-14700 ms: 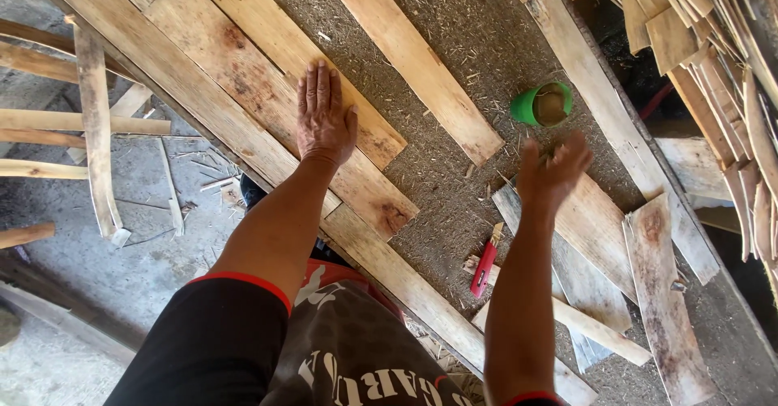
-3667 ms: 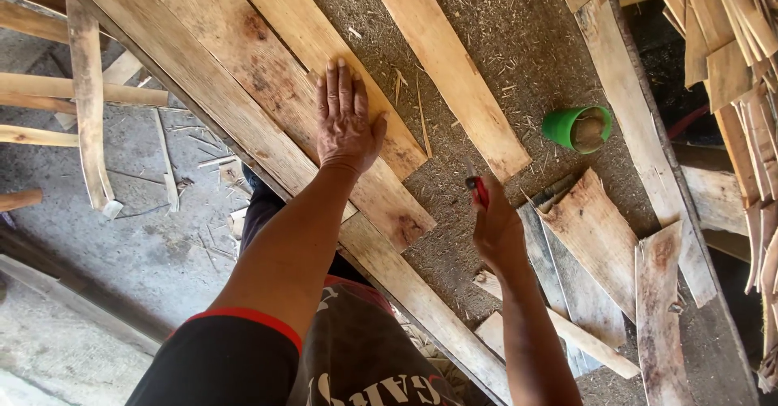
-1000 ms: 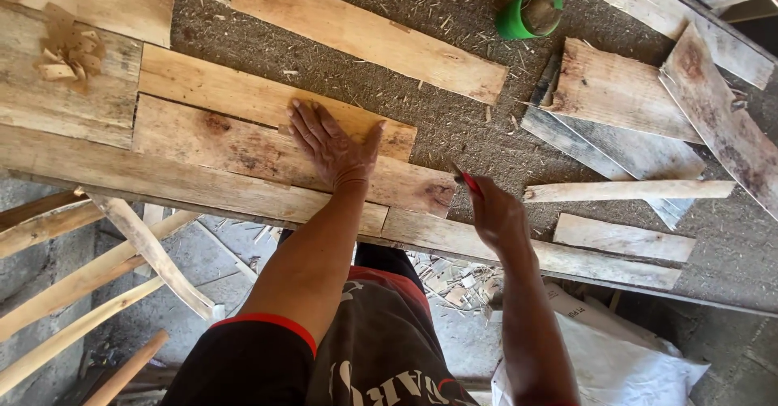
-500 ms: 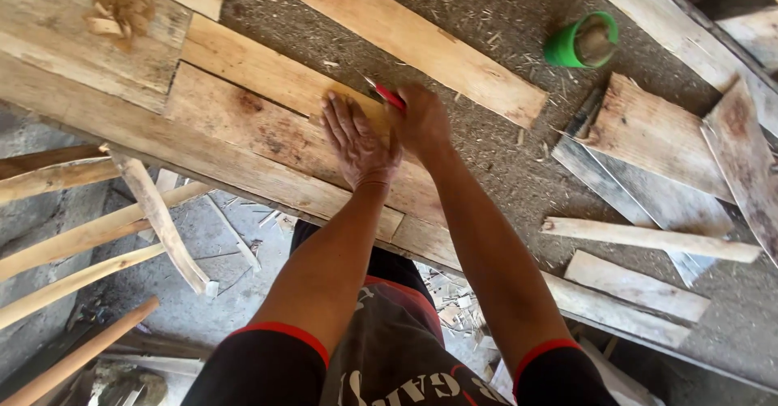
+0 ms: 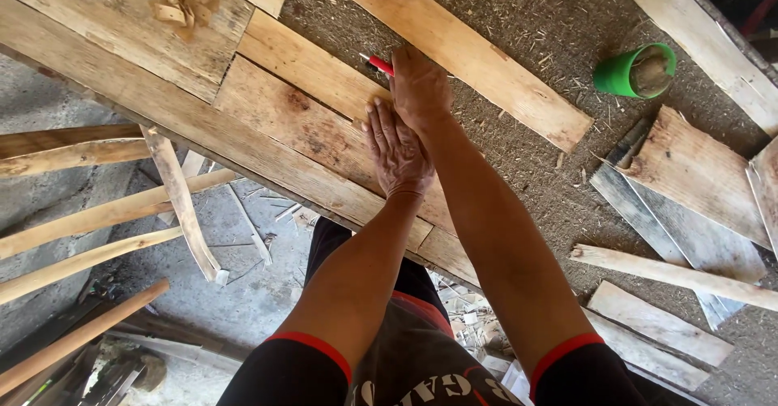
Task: Cutting and arranging thin wooden strips on a board to create a textured pattern or surface.
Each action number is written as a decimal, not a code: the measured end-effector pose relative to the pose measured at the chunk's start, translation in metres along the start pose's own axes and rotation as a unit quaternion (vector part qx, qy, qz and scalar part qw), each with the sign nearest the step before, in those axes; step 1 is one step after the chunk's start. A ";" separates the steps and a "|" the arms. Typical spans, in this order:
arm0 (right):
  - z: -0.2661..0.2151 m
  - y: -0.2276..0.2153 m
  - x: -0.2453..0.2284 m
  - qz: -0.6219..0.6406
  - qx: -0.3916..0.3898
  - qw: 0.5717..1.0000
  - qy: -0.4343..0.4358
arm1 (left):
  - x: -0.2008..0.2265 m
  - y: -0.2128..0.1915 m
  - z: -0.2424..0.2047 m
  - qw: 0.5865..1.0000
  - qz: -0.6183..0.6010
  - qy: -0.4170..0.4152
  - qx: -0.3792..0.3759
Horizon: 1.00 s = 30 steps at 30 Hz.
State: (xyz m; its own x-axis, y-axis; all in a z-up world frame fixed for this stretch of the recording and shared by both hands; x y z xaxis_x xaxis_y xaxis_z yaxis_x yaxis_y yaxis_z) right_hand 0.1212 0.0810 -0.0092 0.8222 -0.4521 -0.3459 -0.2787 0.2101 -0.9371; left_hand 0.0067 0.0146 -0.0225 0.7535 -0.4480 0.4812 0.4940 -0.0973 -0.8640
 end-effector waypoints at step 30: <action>-0.330 -0.079 0.135 -0.100 0.134 0.850 0.500 | -0.074 -0.036 0.042 0.997 -0.040 0.071 -0.012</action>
State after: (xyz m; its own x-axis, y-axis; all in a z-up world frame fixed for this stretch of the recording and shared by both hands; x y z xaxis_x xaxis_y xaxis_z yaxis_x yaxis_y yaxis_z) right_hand 0.0902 -0.2830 0.0022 -0.0303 -0.9844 -0.1731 0.0506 0.1714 -0.9839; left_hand -0.0489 0.0883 -0.0210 0.6431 -0.5587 0.5238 0.5374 -0.1581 -0.8284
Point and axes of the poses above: each hand's wrist, its own z-axis towards the middle knuckle, its own y-axis out of the palm, x = y × z, the point moved 2 cm from there along z, towards the middle knuckle, and after that the axes turned 9 degrees about x, right-handed, at the moved point
